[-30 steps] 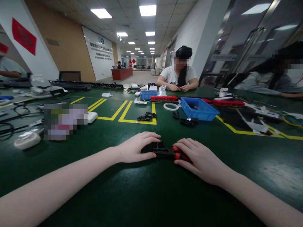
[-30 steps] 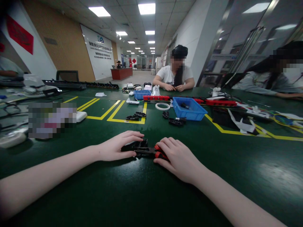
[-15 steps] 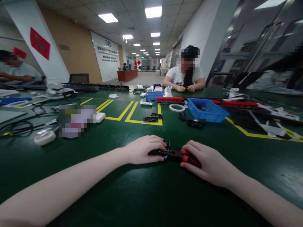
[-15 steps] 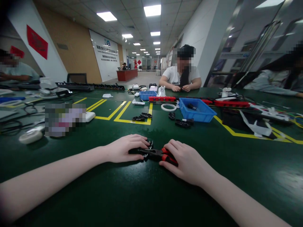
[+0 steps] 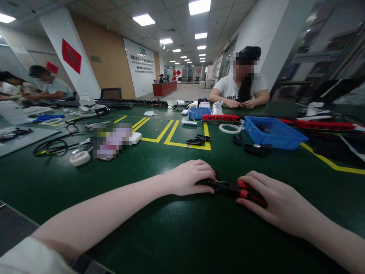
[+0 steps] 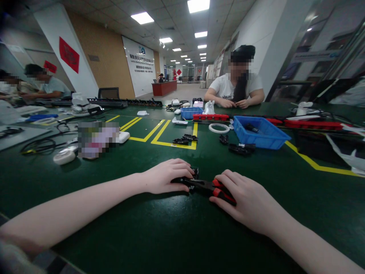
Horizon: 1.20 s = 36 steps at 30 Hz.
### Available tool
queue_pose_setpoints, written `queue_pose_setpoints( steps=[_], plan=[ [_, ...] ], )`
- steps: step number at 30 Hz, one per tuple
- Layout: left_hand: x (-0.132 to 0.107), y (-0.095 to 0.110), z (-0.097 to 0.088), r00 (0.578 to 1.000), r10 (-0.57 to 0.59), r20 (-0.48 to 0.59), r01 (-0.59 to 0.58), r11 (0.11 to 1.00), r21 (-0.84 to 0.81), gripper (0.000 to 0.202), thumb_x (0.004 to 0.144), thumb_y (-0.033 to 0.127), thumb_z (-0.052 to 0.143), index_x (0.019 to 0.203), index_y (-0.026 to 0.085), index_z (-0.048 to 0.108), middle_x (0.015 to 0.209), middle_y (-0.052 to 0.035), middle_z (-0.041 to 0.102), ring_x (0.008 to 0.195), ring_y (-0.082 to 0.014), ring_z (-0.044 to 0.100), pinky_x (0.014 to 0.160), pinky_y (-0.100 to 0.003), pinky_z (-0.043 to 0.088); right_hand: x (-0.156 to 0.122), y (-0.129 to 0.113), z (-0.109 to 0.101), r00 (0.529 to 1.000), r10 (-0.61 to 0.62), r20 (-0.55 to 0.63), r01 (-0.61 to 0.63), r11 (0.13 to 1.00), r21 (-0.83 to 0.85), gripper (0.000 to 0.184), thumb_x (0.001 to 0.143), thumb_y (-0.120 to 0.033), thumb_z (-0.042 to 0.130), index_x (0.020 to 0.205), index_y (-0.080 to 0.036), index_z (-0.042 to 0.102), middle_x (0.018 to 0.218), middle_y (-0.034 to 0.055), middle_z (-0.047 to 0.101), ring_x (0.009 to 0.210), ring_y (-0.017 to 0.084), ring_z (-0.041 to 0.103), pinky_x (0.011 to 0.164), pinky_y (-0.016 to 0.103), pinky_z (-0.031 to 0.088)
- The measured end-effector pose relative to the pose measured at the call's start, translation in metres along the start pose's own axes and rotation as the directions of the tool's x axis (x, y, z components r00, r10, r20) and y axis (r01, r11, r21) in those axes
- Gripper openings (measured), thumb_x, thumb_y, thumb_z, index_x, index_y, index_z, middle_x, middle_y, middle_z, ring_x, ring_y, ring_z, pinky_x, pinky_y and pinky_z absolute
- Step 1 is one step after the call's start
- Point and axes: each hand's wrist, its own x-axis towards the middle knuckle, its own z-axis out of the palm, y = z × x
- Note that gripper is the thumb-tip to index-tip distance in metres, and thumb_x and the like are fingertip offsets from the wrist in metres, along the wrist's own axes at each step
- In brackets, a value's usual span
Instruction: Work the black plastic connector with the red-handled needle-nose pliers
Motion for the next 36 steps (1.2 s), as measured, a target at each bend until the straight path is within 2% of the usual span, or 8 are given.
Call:
queue_pose_setpoints(
  steps=[6, 9, 13, 21, 29, 32, 36],
  plan=[
    [0.0, -0.001, 0.002, 0.998, -0.032, -0.058, 0.037, 0.995, 0.09, 0.03, 0.09, 0.046, 0.07, 0.102, 0.019, 0.064, 0.114, -0.0069, 0.068, 0.12, -0.025, 0.058, 0.117, -0.045, 0.033, 0.001, 0.003, 0.003, 1.0, 0.002, -0.015, -0.001, 0.999, 0.049, 0.038, 0.091, -0.055, 0.058, 0.112, -0.024, 0.065, 0.102, 0.01, 0.069, 0.08, 0.026, 0.069, 0.066, 0.04, 0.06],
    [-0.001, -0.001, 0.003, 0.997, -0.024, -0.076, 0.032, 0.993, 0.114, 0.034, 0.088, 0.049, 0.072, 0.1, 0.018, 0.064, 0.11, -0.0077, 0.065, 0.116, -0.0254, 0.059, 0.114, -0.043, 0.036, 0.002, 0.002, 0.002, 1.0, -0.006, -0.017, 0.007, 0.999, 0.036, 0.038, 0.091, -0.056, 0.057, 0.11, -0.023, 0.065, 0.101, 0.0103, 0.069, 0.082, 0.026, 0.069, 0.068, 0.042, 0.06],
    [-0.001, 0.001, 0.001, 0.996, -0.02, -0.085, 0.03, 0.992, 0.125, 0.034, 0.088, 0.049, 0.071, 0.098, 0.017, 0.063, 0.118, -0.0101, 0.062, 0.112, -0.0253, 0.058, 0.106, -0.041, 0.043, 0.002, 0.0, 0.001, 1.0, -0.005, -0.015, 0.005, 1.0, 0.024, 0.038, 0.091, -0.056, 0.057, 0.107, -0.023, 0.063, 0.098, 0.0103, 0.069, 0.08, 0.026, 0.068, 0.066, 0.041, 0.058],
    [-0.003, 0.003, 0.002, 0.994, -0.074, -0.084, 0.086, 0.986, 0.141, 0.035, 0.088, 0.051, 0.07, 0.093, 0.017, 0.06, 0.12, -0.0096, 0.061, 0.113, -0.0252, 0.059, 0.112, -0.044, 0.036, 0.001, -0.001, -0.002, 1.0, -0.02, -0.021, 0.02, 1.0, 0.011, 0.039, 0.092, -0.055, 0.056, 0.11, -0.022, 0.062, 0.103, 0.0112, 0.068, 0.084, 0.026, 0.067, 0.069, 0.042, 0.056],
    [-0.003, 0.006, 0.001, 0.985, -0.157, -0.065, 0.164, 0.979, 0.119, 0.036, 0.086, 0.052, 0.072, 0.09, 0.018, 0.059, 0.115, -0.0064, 0.063, 0.107, -0.0244, 0.061, 0.097, -0.039, 0.045, -0.001, 0.008, -0.004, 0.993, -0.05, -0.103, 0.043, 0.997, -0.07, 0.039, 0.092, -0.053, 0.058, 0.114, -0.021, 0.061, 0.109, 0.0111, 0.068, 0.095, 0.028, 0.066, 0.079, 0.044, 0.053],
    [-0.002, 0.008, 0.001, 0.978, -0.201, -0.051, 0.206, 0.971, 0.123, 0.038, 0.086, 0.054, 0.072, 0.088, 0.019, 0.059, 0.111, -0.0047, 0.065, 0.101, -0.0229, 0.063, 0.088, -0.036, 0.046, -0.001, 0.014, -0.003, 0.992, -0.005, -0.123, -0.003, 0.998, -0.067, 0.037, 0.093, -0.053, 0.057, 0.112, -0.021, 0.061, 0.107, 0.0104, 0.068, 0.093, 0.027, 0.065, 0.078, 0.043, 0.053],
    [-0.002, 0.008, 0.002, 0.975, -0.22, -0.038, 0.223, 0.964, 0.141, 0.034, 0.089, 0.051, 0.069, 0.09, 0.019, 0.059, 0.109, -0.0038, 0.066, 0.098, -0.0222, 0.063, 0.083, -0.034, 0.044, 0.0, 0.017, -0.001, 0.99, 0.113, -0.085, -0.116, 0.993, -0.036, 0.038, 0.092, -0.056, 0.057, 0.111, -0.023, 0.062, 0.107, 0.0093, 0.067, 0.093, 0.027, 0.065, 0.079, 0.044, 0.054]
  ],
)
